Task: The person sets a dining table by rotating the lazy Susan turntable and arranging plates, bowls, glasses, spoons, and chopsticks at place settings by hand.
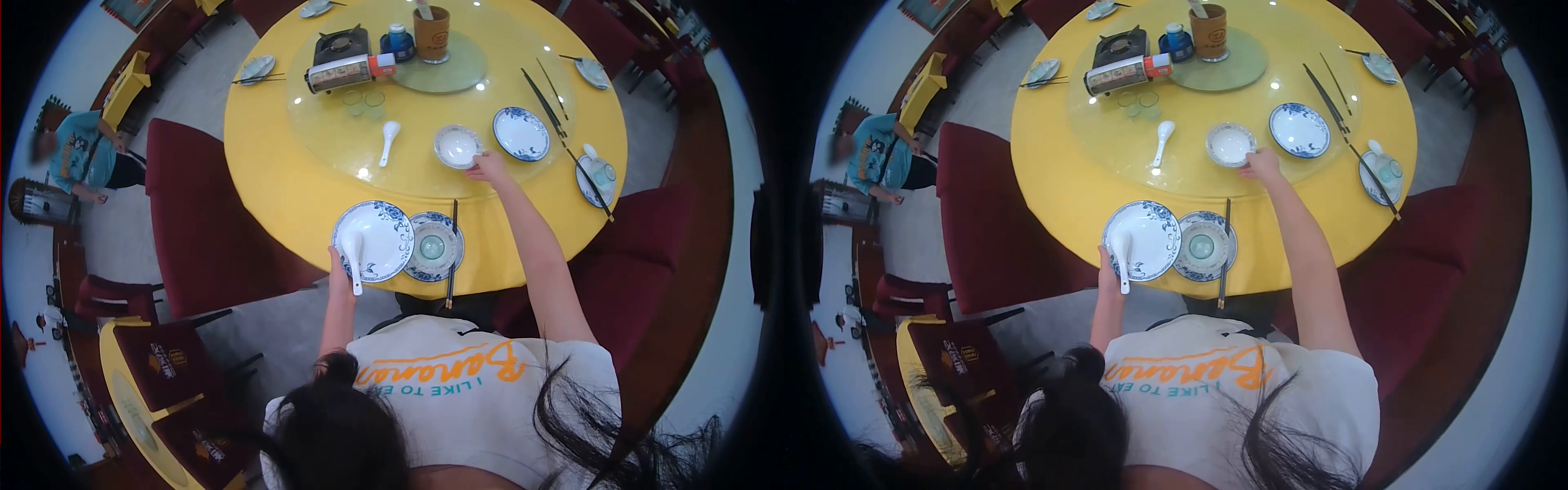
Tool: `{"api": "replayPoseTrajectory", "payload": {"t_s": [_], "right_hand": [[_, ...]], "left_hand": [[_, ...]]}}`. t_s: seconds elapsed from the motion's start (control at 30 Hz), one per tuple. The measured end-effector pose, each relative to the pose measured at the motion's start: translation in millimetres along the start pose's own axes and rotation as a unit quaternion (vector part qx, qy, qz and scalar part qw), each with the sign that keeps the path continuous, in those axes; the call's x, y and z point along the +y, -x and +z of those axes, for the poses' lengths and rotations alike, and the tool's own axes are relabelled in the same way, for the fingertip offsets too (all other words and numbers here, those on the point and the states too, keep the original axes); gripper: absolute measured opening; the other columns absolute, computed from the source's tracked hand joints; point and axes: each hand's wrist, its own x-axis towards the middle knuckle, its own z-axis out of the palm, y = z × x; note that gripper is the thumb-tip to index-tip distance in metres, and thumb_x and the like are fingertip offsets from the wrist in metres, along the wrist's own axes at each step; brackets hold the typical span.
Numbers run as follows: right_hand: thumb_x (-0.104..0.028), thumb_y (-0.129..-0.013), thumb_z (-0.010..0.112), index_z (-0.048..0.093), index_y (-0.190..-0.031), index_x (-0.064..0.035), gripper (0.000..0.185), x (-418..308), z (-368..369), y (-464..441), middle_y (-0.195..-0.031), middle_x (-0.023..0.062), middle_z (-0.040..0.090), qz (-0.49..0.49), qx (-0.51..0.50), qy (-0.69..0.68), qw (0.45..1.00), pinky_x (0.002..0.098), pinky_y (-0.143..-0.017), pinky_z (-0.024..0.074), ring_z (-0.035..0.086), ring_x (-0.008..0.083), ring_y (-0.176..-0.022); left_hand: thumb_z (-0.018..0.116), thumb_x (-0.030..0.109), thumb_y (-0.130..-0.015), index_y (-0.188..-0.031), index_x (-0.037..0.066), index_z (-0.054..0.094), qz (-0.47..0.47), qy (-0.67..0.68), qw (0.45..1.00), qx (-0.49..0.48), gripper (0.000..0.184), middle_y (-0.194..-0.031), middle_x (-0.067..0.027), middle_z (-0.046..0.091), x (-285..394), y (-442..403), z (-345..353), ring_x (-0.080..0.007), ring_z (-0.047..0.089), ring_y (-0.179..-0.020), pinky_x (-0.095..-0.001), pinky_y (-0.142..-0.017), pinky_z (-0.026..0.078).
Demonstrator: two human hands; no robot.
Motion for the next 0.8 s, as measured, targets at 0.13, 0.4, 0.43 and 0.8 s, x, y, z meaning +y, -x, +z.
{"api": "replayPoseTrajectory", "payload": {"t_s": [0.13, 0.4, 0.43, 0.8], "right_hand": [[-0.006, -0.075, 0.046, 0.053, -0.082, 0.0120, 0.021, 1, -5, -4, -0.068, 0.0200, 0.060, -0.041, 0.012, 0.085, 0.995, 0.0317, -0.049, 0.0532, 0.062, 0.0254, -0.055], [-0.009, -0.075, 0.047, 0.056, -0.088, 0.0080, 0.024, 10, -15, -1, -0.072, 0.0181, 0.060, -0.092, 0.085, 0.184, 0.975, 0.0334, -0.047, 0.0528, 0.061, 0.0248, -0.057], [-0.010, -0.075, 0.047, 0.056, -0.090, 0.0070, 0.025, 9, -15, 3, -0.074, 0.0178, 0.060, -0.094, 0.099, 0.177, 0.975, 0.0338, -0.046, 0.0525, 0.061, 0.0245, -0.057], [-0.038, -0.079, 0.053, 0.037, -0.124, -0.0033, 0.059, 21, -53, 49, -0.113, 0.0108, 0.048, -0.004, 0.022, 0.191, 0.981, 0.0342, -0.070, 0.0464, 0.052, 0.0223, -0.094]], "left_hand": [[0.024, 0.045, -0.090, -0.126, 0.004, 0.031, 0.004, 0.012, 1.000, -0.014, 0.056, -0.123, -0.0111, 0.042, 0, -3, -6, -0.0226, 0.043, -0.111, -0.0336, -0.092, 0.038], [0.025, 0.045, -0.090, -0.126, 0.004, 0.032, 0.023, 0.043, 0.999, -0.015, 0.055, -0.123, -0.0111, 0.043, -4, -7, -8, -0.0229, 0.043, -0.111, -0.0356, -0.091, 0.039], [0.025, 0.045, -0.090, -0.126, 0.004, 0.031, 0.029, 0.049, 0.998, -0.018, 0.055, -0.123, -0.0111, 0.042, -3, -8, -9, -0.0232, 0.043, -0.111, -0.0360, -0.092, 0.039], [0.026, 0.047, -0.089, -0.125, 0.004, 0.033, 0.087, 0.092, 0.990, 0.060, 0.057, -0.123, -0.0106, 0.042, 17, -72, -83, -0.0245, 0.043, -0.112, -0.0390, -0.090, 0.040]]}}
